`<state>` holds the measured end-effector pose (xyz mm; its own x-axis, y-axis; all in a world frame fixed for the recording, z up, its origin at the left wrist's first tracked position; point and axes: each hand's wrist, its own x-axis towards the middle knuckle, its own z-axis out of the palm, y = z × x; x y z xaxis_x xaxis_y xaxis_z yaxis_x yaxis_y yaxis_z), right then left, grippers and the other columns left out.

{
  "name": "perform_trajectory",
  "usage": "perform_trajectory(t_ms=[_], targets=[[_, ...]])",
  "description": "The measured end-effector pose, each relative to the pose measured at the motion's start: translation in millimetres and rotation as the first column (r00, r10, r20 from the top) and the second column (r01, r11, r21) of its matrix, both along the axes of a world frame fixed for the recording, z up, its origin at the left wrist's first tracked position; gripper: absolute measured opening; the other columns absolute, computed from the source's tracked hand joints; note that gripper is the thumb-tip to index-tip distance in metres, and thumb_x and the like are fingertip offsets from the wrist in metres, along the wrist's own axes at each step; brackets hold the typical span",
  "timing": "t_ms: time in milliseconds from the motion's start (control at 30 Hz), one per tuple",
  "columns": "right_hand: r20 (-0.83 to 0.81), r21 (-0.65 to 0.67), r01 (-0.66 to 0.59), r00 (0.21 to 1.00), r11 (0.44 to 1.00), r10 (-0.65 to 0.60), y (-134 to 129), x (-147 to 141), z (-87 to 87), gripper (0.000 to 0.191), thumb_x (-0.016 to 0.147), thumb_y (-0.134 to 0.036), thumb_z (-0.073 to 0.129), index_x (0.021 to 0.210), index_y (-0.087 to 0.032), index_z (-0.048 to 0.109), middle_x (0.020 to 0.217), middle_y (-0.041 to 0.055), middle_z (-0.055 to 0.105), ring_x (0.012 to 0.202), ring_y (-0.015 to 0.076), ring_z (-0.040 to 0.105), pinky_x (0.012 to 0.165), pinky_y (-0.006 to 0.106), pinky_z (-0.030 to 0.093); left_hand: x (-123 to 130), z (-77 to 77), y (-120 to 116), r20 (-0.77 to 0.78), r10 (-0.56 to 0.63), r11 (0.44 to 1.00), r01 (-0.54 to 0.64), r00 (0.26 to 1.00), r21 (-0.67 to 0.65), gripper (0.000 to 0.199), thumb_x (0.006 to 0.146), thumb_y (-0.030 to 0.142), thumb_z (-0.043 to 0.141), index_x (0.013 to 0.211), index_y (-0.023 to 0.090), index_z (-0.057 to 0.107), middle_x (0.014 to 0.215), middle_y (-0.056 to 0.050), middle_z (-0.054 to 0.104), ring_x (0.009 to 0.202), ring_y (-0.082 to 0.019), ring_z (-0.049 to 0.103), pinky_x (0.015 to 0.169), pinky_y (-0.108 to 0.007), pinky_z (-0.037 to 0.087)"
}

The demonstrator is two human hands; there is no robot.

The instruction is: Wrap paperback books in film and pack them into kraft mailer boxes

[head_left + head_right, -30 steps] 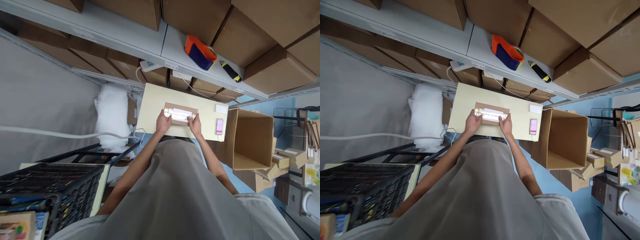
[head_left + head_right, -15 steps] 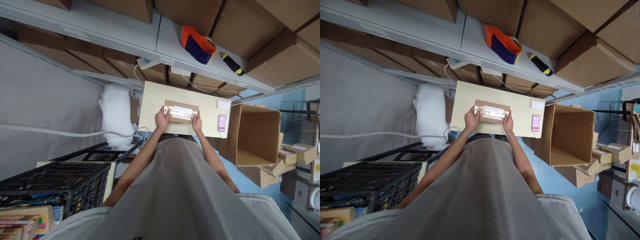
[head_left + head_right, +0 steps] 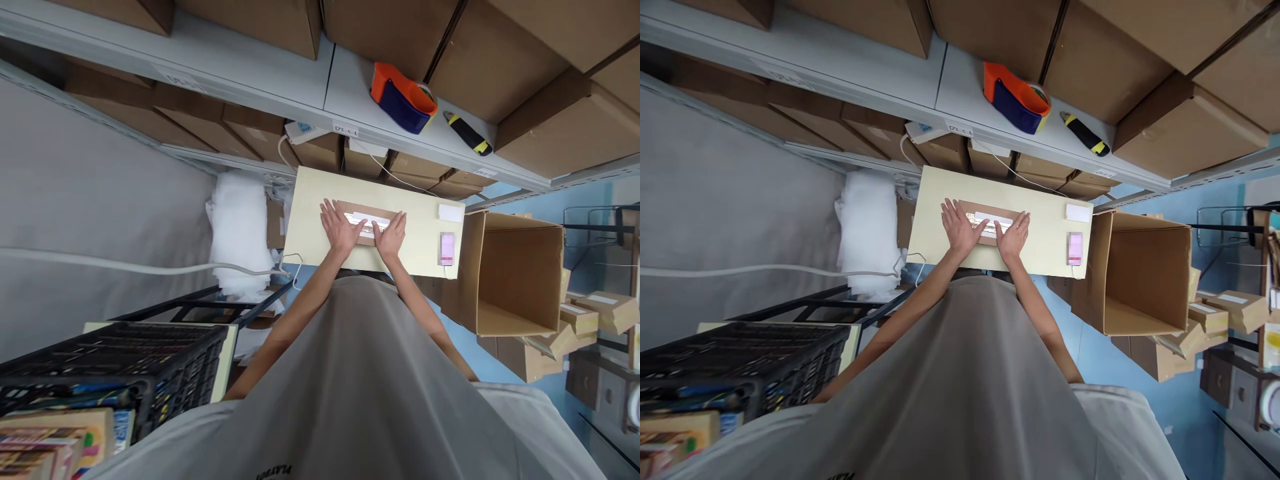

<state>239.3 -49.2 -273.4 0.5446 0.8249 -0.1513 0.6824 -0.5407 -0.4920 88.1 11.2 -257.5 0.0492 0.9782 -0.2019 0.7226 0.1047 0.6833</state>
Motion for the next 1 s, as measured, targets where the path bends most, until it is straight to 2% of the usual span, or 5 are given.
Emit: perform_trajectory(t_ms=[267, 400, 533, 800, 1000], targets=[[-0.185, 0.013, 0.093, 0.979, 0.996, -0.089, -31.6, 30.7, -3.1, 0.102, 0.112, -0.077, 0.040, 0.176, 0.002, 0.029, 0.179, 0.0363, 0.041, 0.169, 0.0397, 0.044, 0.136, 0.057, 0.042, -43.7, -12.7, 4.1, 0.033, 0.092, 0.992, -0.089, 0.995, -0.087, 0.091, 0.102, 0.053, 0.076, 0.173, 0.007, 0.043, 0.183, -0.031, 0.037, 0.173, -0.046, 0.034, 0.142, -0.060, 0.031], [-0.204, 0.115, 0.183, 0.966, 0.976, -0.157, -41.2, 41.6, 3.2, 0.079, 0.112, -0.070, 0.044, 0.156, -0.005, 0.057, 0.153, 0.0315, 0.066, 0.141, 0.0355, 0.066, 0.120, 0.053, 0.056, -52.2, -10.4, 8.3, 0.069, 0.089, 0.996, -0.086, 0.994, -0.032, 0.055, 0.105, 0.044, 0.069, 0.151, 0.012, 0.068, 0.155, -0.025, 0.066, 0.150, -0.041, 0.058, 0.134, -0.055, 0.044], [-0.223, 0.112, 0.129, 0.970, 0.985, -0.102, -40.1, 47.3, 13.6, 0.059, 0.109, -0.064, 0.051, 0.125, -0.012, 0.073, 0.125, 0.0218, 0.078, 0.109, 0.0294, 0.074, 0.103, 0.046, 0.063, -59.4, -2.3, 15.0, 0.069, 0.072, 0.991, -0.063, 0.995, -0.114, 0.036, 0.101, 0.027, 0.068, 0.133, 0.016, 0.081, 0.135, -0.018, 0.075, 0.116, -0.034, 0.076, 0.118, -0.049, 0.058], [-0.171, 0.242, 0.139, 0.980, 0.960, -0.098, -18.3, 35.3, 34.6, 0.049, 0.107, -0.057, 0.053, 0.126, -0.016, 0.075, 0.128, 0.0179, 0.081, 0.103, 0.0266, 0.075, 0.094, 0.042, 0.065, -69.1, 19.5, 45.7, 0.185, 0.023, 0.999, -0.027, 0.982, 0.023, 0.042, 0.100, 0.022, 0.066, 0.139, 0.020, 0.080, 0.129, -0.011, 0.076, 0.104, -0.027, 0.078, 0.107, -0.041, 0.064], [-0.212, 0.153, 0.117, 0.974, 0.981, -0.083, -32.8, 15.0, 28.4, 0.051, 0.105, -0.054, 0.053, 0.126, -0.014, 0.076, 0.128, 0.0192, 0.083, 0.103, 0.0265, 0.078, 0.093, 0.042, 0.067, -89.9, 8.1, 46.9, 0.167, 0.042, 0.999, -0.040, 0.985, -0.015, 0.034, 0.100, 0.020, 0.064, 0.131, 0.021, 0.079, 0.131, -0.012, 0.078, 0.107, -0.027, 0.079, 0.110, -0.042, 0.063]])
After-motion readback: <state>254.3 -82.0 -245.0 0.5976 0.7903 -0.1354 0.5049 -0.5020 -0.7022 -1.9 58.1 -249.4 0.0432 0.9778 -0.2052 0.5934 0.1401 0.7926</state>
